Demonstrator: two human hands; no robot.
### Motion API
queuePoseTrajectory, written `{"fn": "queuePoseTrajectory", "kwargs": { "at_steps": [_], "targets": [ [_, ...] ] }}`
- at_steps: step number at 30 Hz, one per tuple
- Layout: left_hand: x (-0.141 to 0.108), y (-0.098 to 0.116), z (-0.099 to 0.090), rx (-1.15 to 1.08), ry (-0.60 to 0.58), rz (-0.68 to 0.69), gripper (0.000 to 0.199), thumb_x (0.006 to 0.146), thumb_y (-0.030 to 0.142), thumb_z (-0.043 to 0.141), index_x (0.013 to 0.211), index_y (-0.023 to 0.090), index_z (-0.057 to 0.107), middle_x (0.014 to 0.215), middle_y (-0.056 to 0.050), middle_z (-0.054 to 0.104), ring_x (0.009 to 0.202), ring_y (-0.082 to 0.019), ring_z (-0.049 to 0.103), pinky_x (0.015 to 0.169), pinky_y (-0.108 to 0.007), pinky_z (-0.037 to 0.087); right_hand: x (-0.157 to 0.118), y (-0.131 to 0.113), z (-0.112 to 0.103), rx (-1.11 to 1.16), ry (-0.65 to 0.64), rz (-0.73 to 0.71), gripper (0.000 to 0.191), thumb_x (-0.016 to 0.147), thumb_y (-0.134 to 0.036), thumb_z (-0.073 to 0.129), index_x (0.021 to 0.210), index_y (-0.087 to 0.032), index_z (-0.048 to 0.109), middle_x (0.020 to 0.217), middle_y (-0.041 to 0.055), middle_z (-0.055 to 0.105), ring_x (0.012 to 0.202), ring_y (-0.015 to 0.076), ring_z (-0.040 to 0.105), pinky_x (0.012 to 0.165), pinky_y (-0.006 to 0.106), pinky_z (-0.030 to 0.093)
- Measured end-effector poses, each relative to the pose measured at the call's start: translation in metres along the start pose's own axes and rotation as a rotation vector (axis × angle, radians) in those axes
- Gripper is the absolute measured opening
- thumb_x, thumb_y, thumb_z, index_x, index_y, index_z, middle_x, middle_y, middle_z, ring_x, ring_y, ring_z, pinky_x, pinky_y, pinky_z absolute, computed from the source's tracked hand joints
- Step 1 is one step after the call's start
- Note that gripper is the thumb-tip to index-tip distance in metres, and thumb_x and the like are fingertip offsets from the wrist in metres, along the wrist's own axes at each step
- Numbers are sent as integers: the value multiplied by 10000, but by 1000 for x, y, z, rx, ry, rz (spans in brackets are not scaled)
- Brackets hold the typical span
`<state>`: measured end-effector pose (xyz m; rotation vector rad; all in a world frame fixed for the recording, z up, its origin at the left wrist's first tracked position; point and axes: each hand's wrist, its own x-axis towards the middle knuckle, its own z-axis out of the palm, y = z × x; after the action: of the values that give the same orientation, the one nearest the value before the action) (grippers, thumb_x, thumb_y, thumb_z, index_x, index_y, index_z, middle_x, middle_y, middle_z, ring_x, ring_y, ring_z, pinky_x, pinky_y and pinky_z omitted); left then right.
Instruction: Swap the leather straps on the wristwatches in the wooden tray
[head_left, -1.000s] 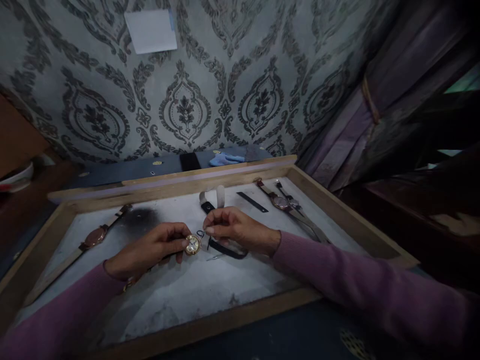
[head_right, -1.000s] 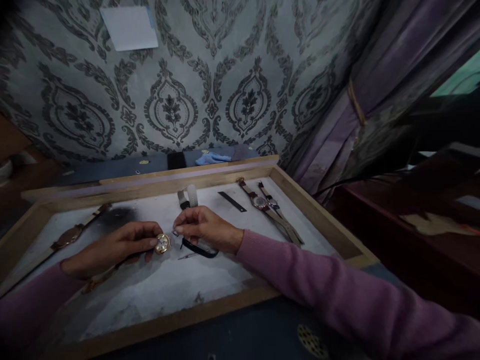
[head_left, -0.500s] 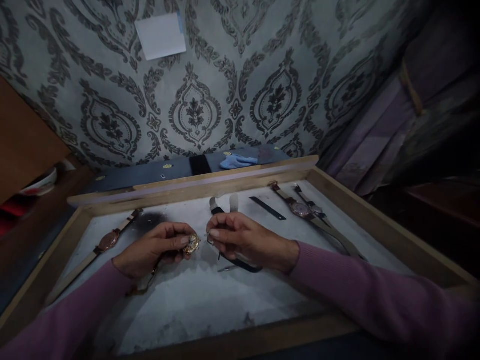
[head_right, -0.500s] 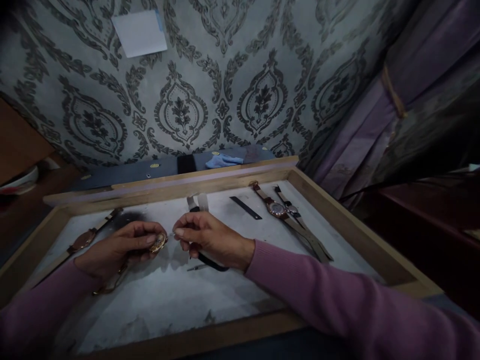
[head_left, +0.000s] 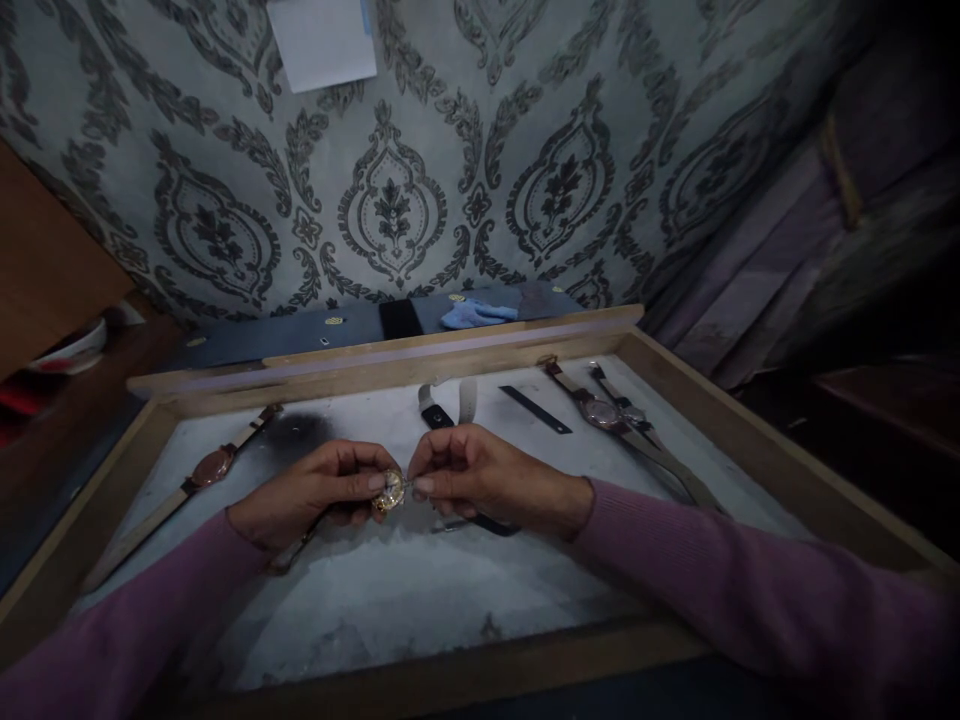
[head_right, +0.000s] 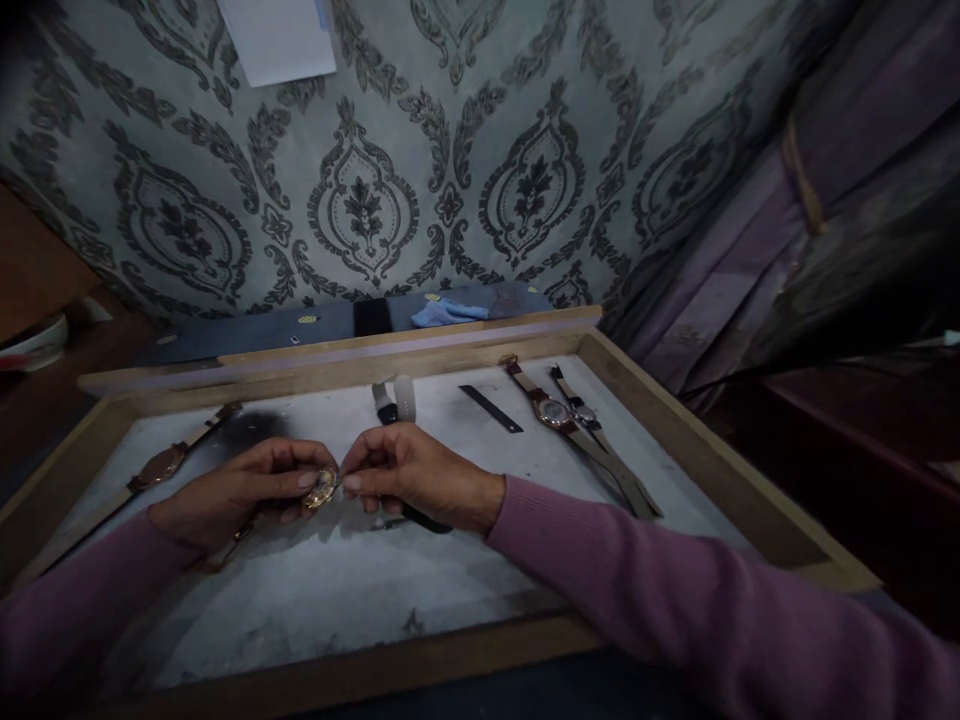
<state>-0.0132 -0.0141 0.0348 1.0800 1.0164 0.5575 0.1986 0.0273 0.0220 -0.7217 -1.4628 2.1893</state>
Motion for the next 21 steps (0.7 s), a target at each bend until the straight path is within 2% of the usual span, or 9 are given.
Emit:
{"fn": "queuePoseTrajectory", "kwargs": {
  "at_steps": [8,21],
  "targets": [
    [-1,1,1,2,12,7,256,773,369,701,867,138,644,696,4,566,540,-73,425,477,-203,243,1,1,-2,-18,-16,-20,207,673,-241,764,757,-119,619,620,-27,594,483,43,500,380,146,312],
    [-3,1,0,-21,11,6,258,769,382,700,872,152,642,714,-3,588,555,-82,447,490,-193,280,-1,-1,-3,-59,-26,2,214,677,-260,764,766,-115,634,560,-35,567,483,48,477,395,151,319]
  ]
}}
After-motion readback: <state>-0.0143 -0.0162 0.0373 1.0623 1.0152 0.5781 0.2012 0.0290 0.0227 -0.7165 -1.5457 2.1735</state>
